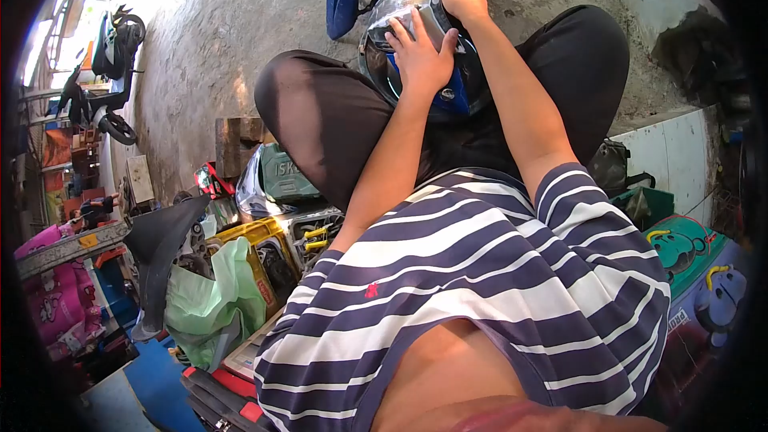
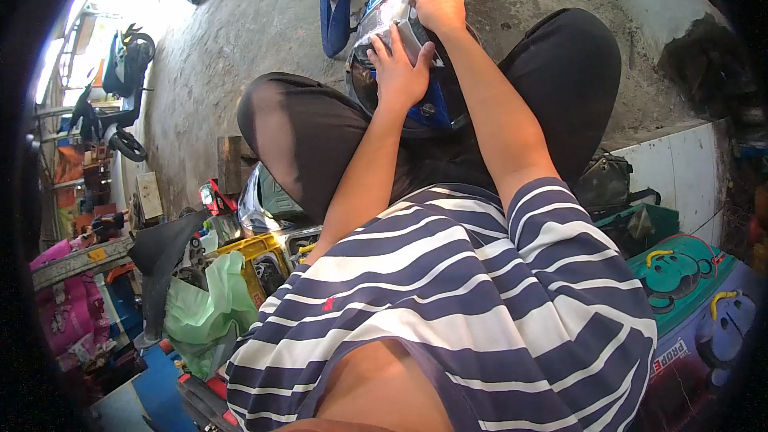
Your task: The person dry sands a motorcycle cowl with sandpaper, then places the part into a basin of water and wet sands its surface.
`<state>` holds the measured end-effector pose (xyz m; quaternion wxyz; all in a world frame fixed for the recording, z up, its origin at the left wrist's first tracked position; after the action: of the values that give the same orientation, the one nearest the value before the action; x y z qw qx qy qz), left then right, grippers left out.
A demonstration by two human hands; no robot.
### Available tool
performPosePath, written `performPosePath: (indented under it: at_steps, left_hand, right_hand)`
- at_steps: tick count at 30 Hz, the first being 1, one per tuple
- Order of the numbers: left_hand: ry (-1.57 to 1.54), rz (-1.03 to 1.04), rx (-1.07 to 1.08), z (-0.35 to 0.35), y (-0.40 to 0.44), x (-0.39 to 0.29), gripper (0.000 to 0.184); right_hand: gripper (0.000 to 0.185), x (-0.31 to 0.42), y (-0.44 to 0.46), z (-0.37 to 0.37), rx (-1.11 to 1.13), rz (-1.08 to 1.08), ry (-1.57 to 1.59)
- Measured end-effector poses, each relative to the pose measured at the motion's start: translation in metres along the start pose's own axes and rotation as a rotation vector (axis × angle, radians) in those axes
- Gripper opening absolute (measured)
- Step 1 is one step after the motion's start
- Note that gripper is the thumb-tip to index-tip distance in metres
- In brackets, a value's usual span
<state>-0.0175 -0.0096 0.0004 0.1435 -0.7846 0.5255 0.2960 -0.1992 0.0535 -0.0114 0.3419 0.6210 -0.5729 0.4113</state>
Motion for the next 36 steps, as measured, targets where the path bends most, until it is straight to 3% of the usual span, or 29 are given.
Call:
performPosePath:
  at_steps: [3,5,8,11,12,13,17,18,22,25,29,31,33,36]
  left_hand:
    - [-0.005,-0.022,0.003,0.0,0.001,0.001,0.104]
    - [-0.011,-0.008,0.0,0.002,0.003,0.005,0.104]
    - [0.039,0.023,-0.02,0.001,0.002,0.003,0.102]
    - [0.036,0.004,-0.024,0.001,0.002,0.004,0.103]
    - [0.024,0.001,-0.019,0.001,0.002,0.003,0.103]
    - [0.013,-0.001,-0.014,-0.001,0.001,0.003,0.103]
    - [0.032,0.013,-0.008,0.001,0.002,0.003,0.103]
    - [0.027,0.006,-0.01,-0.001,0.002,0.003,0.103]
    - [0.006,0.001,-0.003,0.002,0.001,0.004,0.103]
    - [0.011,0.011,0.003,0.002,0.001,0.003,0.104]
    - [0.009,0.001,0.001,0.003,0.001,0.004,0.104]
    - [0.004,0.002,0.012,0.002,-0.001,0.002,0.104]
    - [0.005,0.013,0.01,0.001,0.0,0.001,0.104]
    - [0.032,0.029,0.0,0.003,0.001,0.003,0.103]
  right_hand:
    - [0.07,0.022,-0.024,-0.01,0.249,0.057,0.135]
    - [0.066,0.0,-0.011,0.007,0.238,0.045,0.261]
    - [0.062,0.013,-0.018,-0.001,-0.098,0.07,0.097]
    - [0.058,0.003,-0.009,0.005,0.035,0.006,0.141]
    - [0.056,0.033,-0.035,-0.016,0.299,0.116,0.242]
    - [0.055,0.029,-0.031,-0.006,0.352,0.164,0.274]
    - [0.06,-0.008,0.006,0.012,-0.092,-0.007,0.13]
    - [0.066,-0.002,0.006,0.01,-0.053,-0.017,0.188]
    - [0.075,0.011,-0.019,0.0,0.463,0.186,0.228]
    - [0.074,-0.001,-0.005,0.01,-0.042,-0.025,0.073]
    - [0.076,0.004,-0.006,0.004,0.114,0.026,0.232]
    - [0.078,0.017,-0.021,-0.002,0.244,0.087,0.125]
    - [0.076,0.013,-0.018,-0.002,0.043,0.016,0.066]
    - [0.071,0.006,-0.004,0.002,-0.02,0.055,0.164]
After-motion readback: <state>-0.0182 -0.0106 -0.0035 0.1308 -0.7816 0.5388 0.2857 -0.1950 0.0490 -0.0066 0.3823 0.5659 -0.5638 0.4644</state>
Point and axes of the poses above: each hand's wrist, its own y-axis towards the middle knuckle, its own z-axis out of the palm, x = y × z, the point moved 2 cm from there along y, towards the middle knuckle, and after that the axes turned 6 degrees about z, right-handed, at the moved point
